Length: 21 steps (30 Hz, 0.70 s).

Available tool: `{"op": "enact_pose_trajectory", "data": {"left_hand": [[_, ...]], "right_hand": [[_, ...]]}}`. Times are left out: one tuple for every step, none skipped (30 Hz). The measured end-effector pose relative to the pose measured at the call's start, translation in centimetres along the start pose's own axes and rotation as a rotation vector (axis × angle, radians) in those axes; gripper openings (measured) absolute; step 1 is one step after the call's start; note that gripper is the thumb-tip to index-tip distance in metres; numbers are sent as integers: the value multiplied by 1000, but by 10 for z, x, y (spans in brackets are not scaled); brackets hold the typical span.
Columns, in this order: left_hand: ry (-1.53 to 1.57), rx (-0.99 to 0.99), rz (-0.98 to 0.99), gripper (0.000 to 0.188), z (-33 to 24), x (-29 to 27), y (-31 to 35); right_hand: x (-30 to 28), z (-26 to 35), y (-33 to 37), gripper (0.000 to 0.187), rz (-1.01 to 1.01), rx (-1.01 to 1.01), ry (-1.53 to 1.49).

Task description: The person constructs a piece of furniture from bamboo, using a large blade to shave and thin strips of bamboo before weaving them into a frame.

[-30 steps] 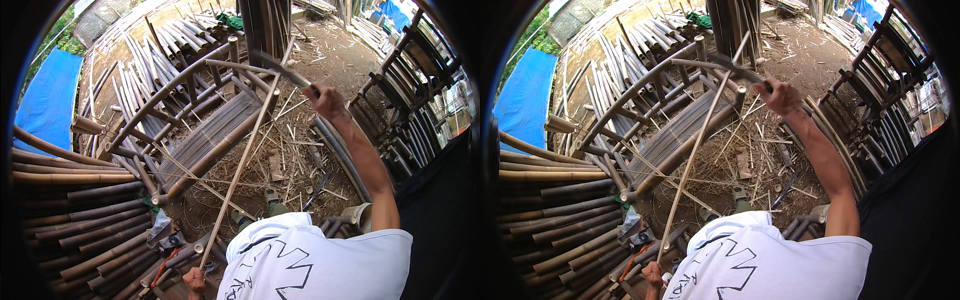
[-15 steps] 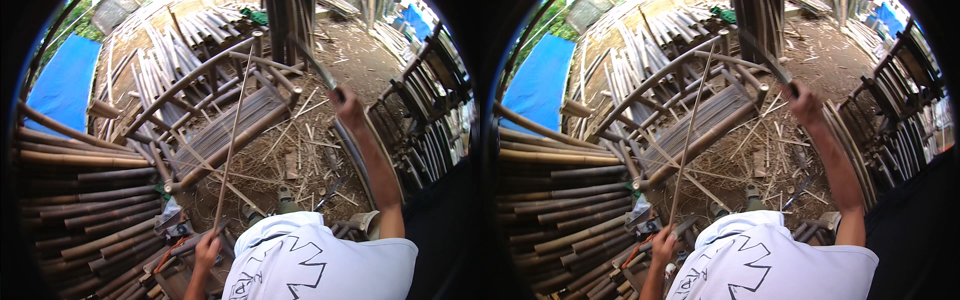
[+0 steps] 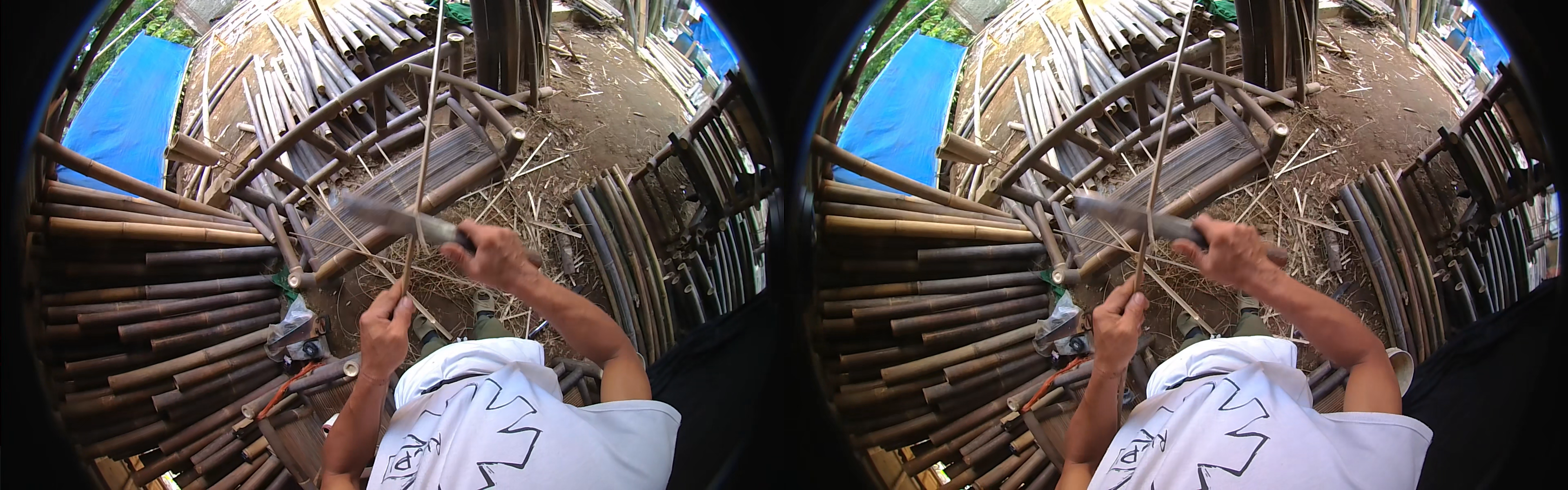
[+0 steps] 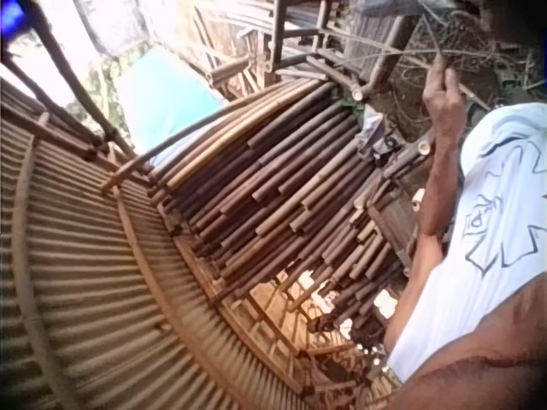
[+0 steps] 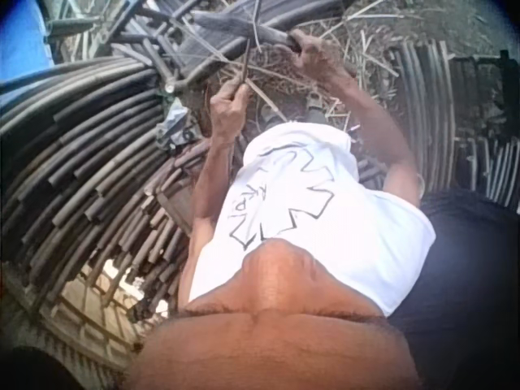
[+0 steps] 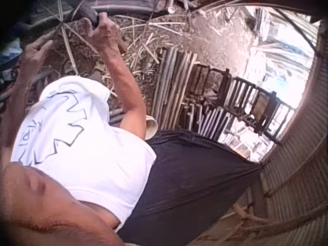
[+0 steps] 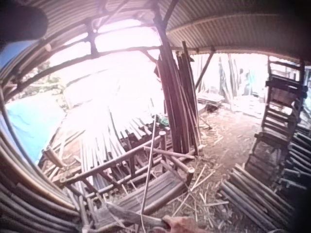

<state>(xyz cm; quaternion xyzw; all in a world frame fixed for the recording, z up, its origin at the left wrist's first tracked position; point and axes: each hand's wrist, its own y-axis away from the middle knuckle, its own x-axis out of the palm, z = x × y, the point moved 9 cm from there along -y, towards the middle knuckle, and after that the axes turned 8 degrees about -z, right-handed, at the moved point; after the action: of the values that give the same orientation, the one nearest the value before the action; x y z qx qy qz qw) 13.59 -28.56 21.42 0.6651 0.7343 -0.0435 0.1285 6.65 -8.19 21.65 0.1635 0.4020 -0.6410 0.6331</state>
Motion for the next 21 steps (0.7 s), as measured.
{"op": "enact_pose_trajectory", "data": {"left_hand": [[-23, 19, -1, 33, 0, -2, 10], [-44, 40, 2, 33, -1, -4, 18], [-71, 58, 4, 33, 2, -6, 25], [-107, 54, 14, 33, 3, -10, 32], [-142, 49, 28, 33, 2, -15, 40], [-181, 46, 41, 33, 4, -21, 49], [-175, 62, 36, 32, 9, -29, 62], [-170, 83, 31, 32, 13, -37, 74], [-161, 97, 25, 31, 18, -42, 81], [-183, 107, 9, 30, 22, -46, 81], [-206, 113, 4, 30, 25, -51, 84], [-226, 131, -20, 29, 24, -52, 80], [-229, 202, -42, 26, 12, -51, 77], [-257, 230, -33, 26, 6, -50, 76], [-284, 258, -23, 26, 1, -49, 75], [-311, 286, -12, 26, -4, -49, 76], [-322, 263, -13, 26, -3, -51, 79], [-325, 244, 0, 26, -3, -52, 85], [-329, 226, 12, 26, -2, -52, 89], [-330, 241, 6, 27, -1, -53, 90], [-331, 255, 0, 27, -1, -53, 91]], "right_hand": [[-7, -5, -6, 59, -34, -34, 31], [-14, -10, -12, 59, -72, -66, 64], [-16, -19, -16, 59, -53, -36, 87], [-17, -28, -19, 60, -34, -7, 109], [-20, -38, -23, 60, -16, 26, 135], [-27, -55, -29, 63, -23, 108, 103], [-40, -65, -37, 64, -55, 85, 121], [-52, -71, -42, 65, -90, 61, 138], [-44, -81, -37, 67, 49, 110, 186], [-41, -79, -33, 67, 26, 103, 131], [-33, -75, -22, 67, 3, 106, 77], [-30, -62, -24, 68, -24, 88, 22], [-31, -41, -23, 69, -19, -9, 5], [-33, -30, -21, 68, -69, -164, 31], [-31, -23, -17, 67, -119, -319, 59], [-33, -14, -12, 65, -168, -473, 87], [-49, -17, -32, 60, -245, -340, 61], [-50, -63, -45, 57, -71, 53, 95], [-52, -68, -42, 58, -67, 86, 89], [-52, -73, -40, 59, -70, 120, 80], [-54, -56, -39, 59, -131, -56, 111]]}}
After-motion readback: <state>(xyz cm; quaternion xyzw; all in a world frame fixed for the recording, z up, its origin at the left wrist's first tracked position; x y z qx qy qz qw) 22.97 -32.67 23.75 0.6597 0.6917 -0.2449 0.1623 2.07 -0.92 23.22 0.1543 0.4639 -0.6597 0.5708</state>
